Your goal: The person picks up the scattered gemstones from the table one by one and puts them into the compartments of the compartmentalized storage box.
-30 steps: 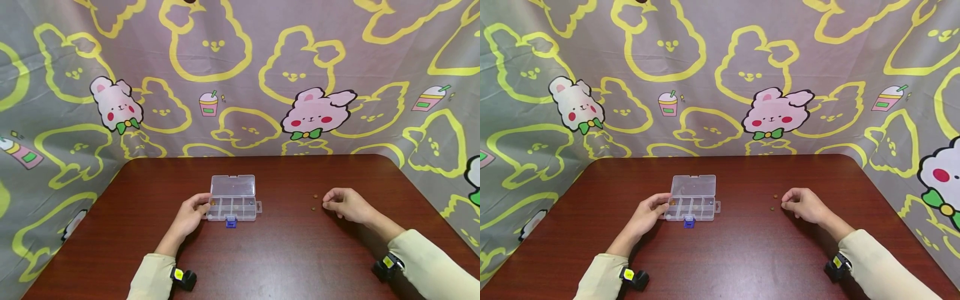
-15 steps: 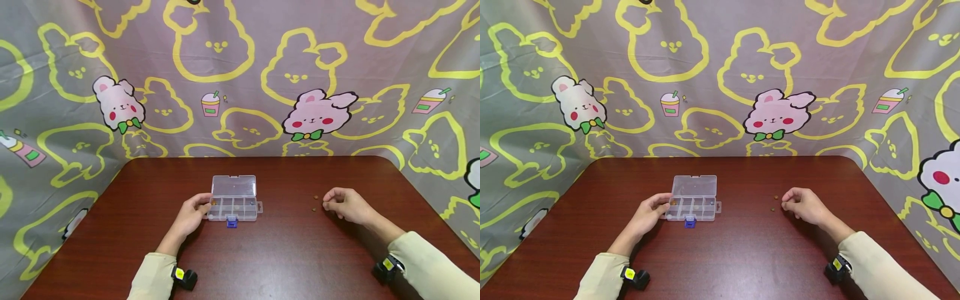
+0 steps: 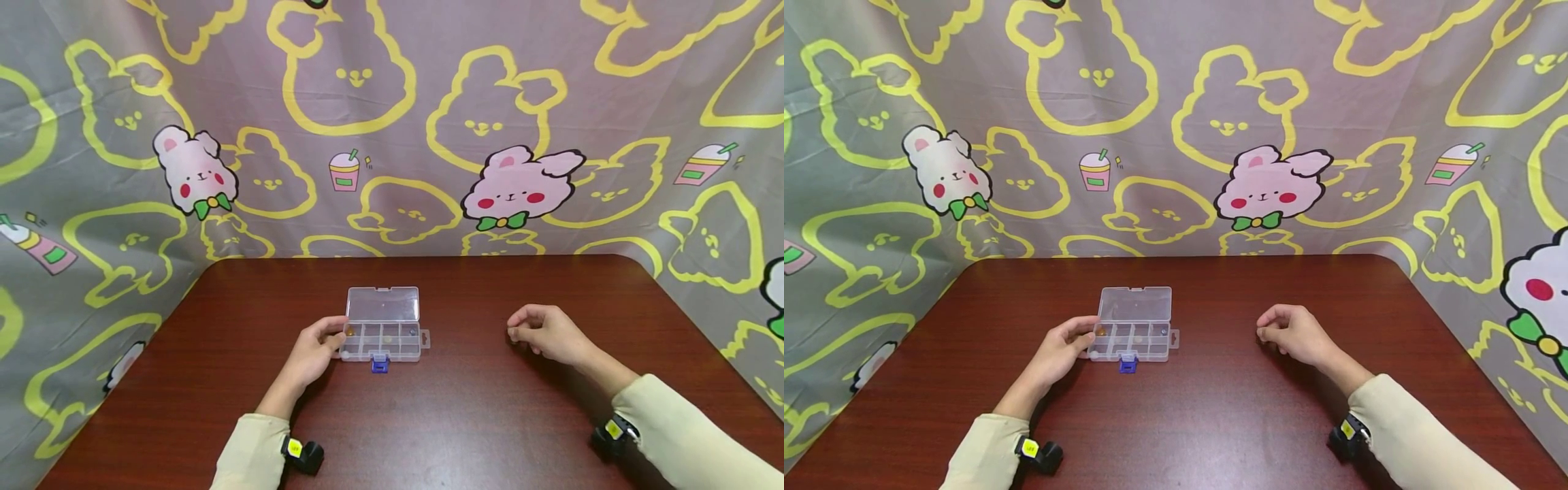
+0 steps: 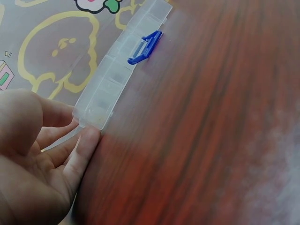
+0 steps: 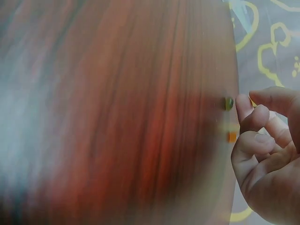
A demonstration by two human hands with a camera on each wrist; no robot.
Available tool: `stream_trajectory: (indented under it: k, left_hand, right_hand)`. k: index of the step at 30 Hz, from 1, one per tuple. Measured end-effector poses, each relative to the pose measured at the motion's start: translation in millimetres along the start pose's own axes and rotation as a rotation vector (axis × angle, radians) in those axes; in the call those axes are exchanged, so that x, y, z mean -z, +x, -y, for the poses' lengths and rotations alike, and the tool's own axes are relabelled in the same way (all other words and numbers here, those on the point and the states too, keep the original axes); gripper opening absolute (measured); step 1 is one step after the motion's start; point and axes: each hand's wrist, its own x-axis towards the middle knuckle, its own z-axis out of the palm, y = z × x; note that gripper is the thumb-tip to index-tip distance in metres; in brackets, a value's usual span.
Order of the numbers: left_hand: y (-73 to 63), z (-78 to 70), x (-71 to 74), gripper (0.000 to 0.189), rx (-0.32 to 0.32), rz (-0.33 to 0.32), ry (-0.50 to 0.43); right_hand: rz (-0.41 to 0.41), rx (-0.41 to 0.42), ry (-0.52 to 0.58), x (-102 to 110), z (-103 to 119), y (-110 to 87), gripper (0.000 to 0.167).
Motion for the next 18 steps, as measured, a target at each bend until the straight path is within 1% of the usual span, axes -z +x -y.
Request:
stream_trajectory:
  k: [12, 18]
  left_hand:
    - [-0.6, -1.9, 0.2, 0.032, 0.013, 0.002, 0.002]
    - [-0.6, -1.3, 0.0, 0.032, 0.012, 0.000, -0.003]
  right_hand:
    - [0.029, 0.060, 0.030, -24, 17, 10.2, 0.011]
    - [0.057, 0.058, 0.040, -39, 25, 15.8, 0.009]
